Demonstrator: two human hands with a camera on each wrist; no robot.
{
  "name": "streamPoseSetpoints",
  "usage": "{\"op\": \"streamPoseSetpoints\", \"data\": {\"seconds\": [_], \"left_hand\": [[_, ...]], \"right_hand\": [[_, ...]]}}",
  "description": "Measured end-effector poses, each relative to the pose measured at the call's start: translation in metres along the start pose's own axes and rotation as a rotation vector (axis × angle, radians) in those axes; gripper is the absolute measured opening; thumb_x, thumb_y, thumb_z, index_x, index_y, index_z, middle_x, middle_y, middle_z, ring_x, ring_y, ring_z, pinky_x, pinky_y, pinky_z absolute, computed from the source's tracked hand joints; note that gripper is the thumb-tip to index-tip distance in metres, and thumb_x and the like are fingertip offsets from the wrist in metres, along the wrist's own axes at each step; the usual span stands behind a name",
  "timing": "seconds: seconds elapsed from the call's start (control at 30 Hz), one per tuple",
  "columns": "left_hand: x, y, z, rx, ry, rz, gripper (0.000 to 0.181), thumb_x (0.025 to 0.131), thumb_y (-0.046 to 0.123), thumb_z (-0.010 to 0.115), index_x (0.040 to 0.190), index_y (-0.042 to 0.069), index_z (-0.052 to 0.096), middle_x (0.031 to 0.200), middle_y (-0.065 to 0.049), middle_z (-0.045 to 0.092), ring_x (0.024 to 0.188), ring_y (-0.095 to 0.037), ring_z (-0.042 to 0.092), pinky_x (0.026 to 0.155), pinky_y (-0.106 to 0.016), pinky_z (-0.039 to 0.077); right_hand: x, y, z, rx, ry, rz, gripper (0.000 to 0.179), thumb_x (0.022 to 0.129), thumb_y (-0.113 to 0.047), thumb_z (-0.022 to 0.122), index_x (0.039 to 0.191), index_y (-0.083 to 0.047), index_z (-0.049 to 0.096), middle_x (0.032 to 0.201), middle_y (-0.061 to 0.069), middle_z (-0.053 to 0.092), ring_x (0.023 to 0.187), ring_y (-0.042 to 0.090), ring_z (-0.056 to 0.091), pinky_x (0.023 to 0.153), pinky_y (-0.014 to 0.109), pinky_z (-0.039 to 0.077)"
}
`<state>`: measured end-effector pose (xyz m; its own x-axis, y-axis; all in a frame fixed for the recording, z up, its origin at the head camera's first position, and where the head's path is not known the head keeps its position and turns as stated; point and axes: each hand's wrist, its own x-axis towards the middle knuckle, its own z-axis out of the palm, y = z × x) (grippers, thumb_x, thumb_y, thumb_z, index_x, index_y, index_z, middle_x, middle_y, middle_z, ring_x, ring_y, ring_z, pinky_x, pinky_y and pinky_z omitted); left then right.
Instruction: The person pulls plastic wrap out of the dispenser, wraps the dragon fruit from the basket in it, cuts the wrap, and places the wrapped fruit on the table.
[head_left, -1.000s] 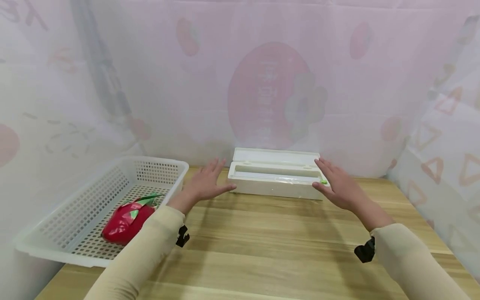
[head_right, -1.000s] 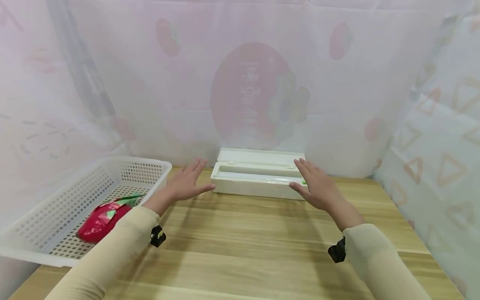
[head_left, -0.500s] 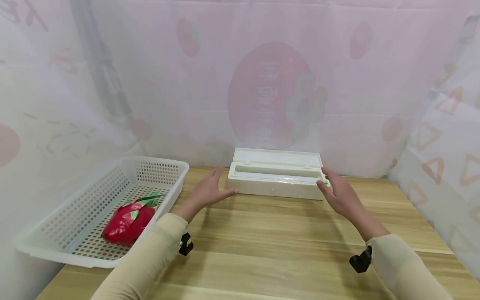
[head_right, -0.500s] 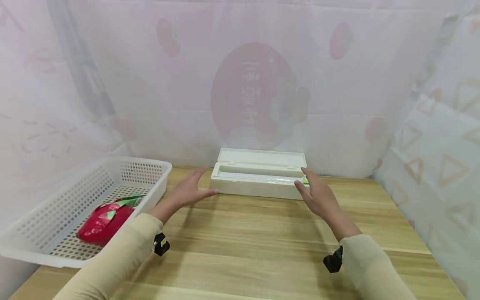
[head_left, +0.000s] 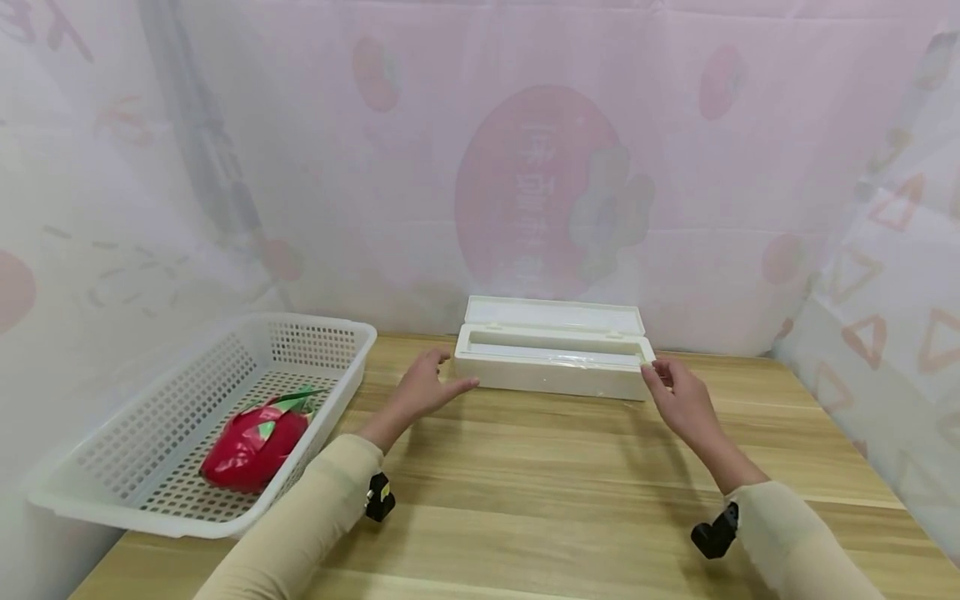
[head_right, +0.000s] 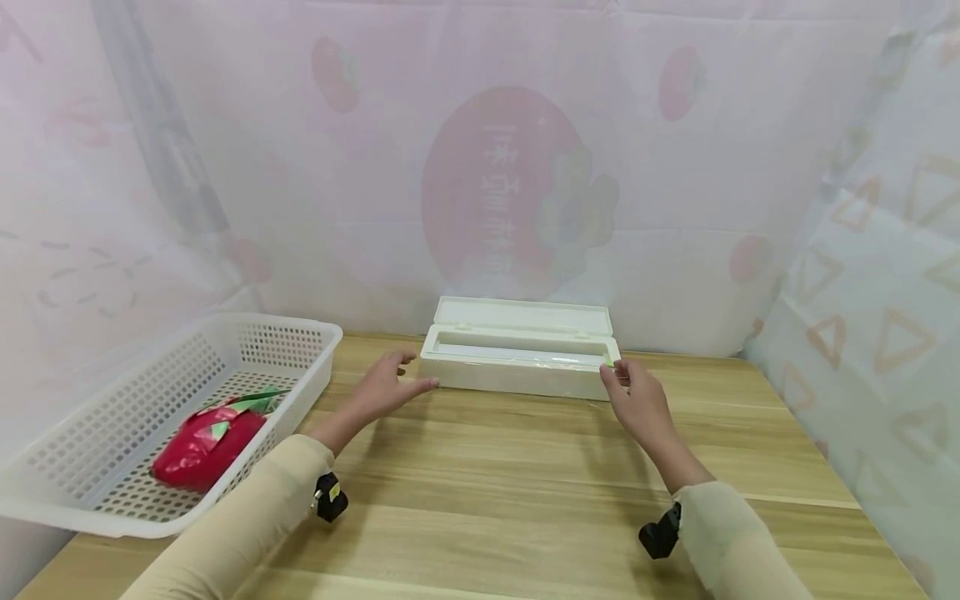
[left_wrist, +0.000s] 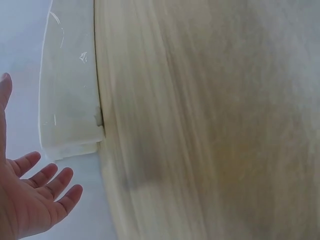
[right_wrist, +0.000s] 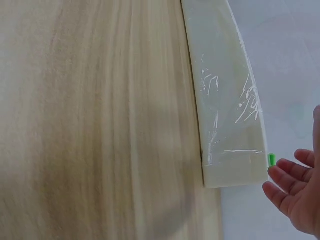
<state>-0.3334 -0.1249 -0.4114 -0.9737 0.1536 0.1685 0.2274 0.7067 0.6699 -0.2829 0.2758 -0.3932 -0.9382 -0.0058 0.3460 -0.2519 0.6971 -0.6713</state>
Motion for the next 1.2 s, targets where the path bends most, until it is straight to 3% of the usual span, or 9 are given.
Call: {"op": "streamPoseSetpoints", "data": {"seconds": [0.17, 0.3, 0.67, 0.9, 1.2], "left_hand": [[0.001, -0.003, 0.010, -0.098, 0.011, -0.057, 0.079, 0.082, 0.054, 0.071, 0.134, 0.000, 0.050, 0.135, -0.018, 0.051, 0.118, -0.035, 0.053, 0.093, -0.049, 0.047], [0.002, -0.005, 0.018, -0.154, 0.003, -0.078, 0.076, 0.084, 0.050, 0.071, 0.133, -0.003, 0.050, 0.133, -0.019, 0.053, 0.117, -0.035, 0.053, 0.094, -0.048, 0.047], [0.006, -0.008, 0.033, -0.196, 0.002, -0.141, 0.069, 0.086, 0.047, 0.071, 0.129, -0.004, 0.053, 0.126, -0.021, 0.056, 0.116, -0.035, 0.054, 0.095, -0.047, 0.046], [0.010, -0.004, 0.041, -0.206, 0.063, -0.202, 0.055, 0.086, 0.038, 0.074, 0.120, -0.003, 0.059, 0.120, -0.018, 0.061, 0.110, -0.033, 0.057, 0.092, -0.044, 0.048], [0.015, 0.002, 0.049, -0.183, 0.144, -0.210, 0.037, 0.086, 0.034, 0.073, 0.103, 0.001, 0.068, 0.099, -0.011, 0.067, 0.088, -0.025, 0.060, 0.082, -0.040, 0.050]], "right_hand": [[-0.002, 0.002, 0.002, 0.010, -0.055, 0.147, 0.067, 0.101, -0.050, 0.040, 0.130, 0.011, 0.047, 0.123, 0.030, 0.053, 0.115, 0.043, 0.050, 0.095, 0.054, 0.042], [-0.003, 0.002, 0.005, 0.000, -0.102, 0.214, 0.067, 0.101, -0.049, 0.041, 0.130, 0.011, 0.049, 0.123, 0.029, 0.054, 0.114, 0.041, 0.052, 0.093, 0.052, 0.044], [-0.003, 0.006, 0.016, -0.023, -0.143, 0.266, 0.056, 0.101, -0.042, 0.048, 0.121, 0.010, 0.053, 0.117, 0.027, 0.057, 0.107, 0.037, 0.054, 0.088, 0.049, 0.046], [-0.001, 0.007, 0.023, -0.019, -0.147, 0.294, 0.054, 0.099, -0.040, 0.053, 0.118, 0.011, 0.056, 0.112, 0.027, 0.059, 0.101, 0.036, 0.055, 0.086, 0.048, 0.046], [0.003, 0.010, 0.031, 0.010, -0.118, 0.379, 0.051, 0.096, -0.038, 0.059, 0.114, 0.010, 0.059, 0.110, 0.025, 0.061, 0.097, 0.033, 0.055, 0.083, 0.045, 0.046]]}}
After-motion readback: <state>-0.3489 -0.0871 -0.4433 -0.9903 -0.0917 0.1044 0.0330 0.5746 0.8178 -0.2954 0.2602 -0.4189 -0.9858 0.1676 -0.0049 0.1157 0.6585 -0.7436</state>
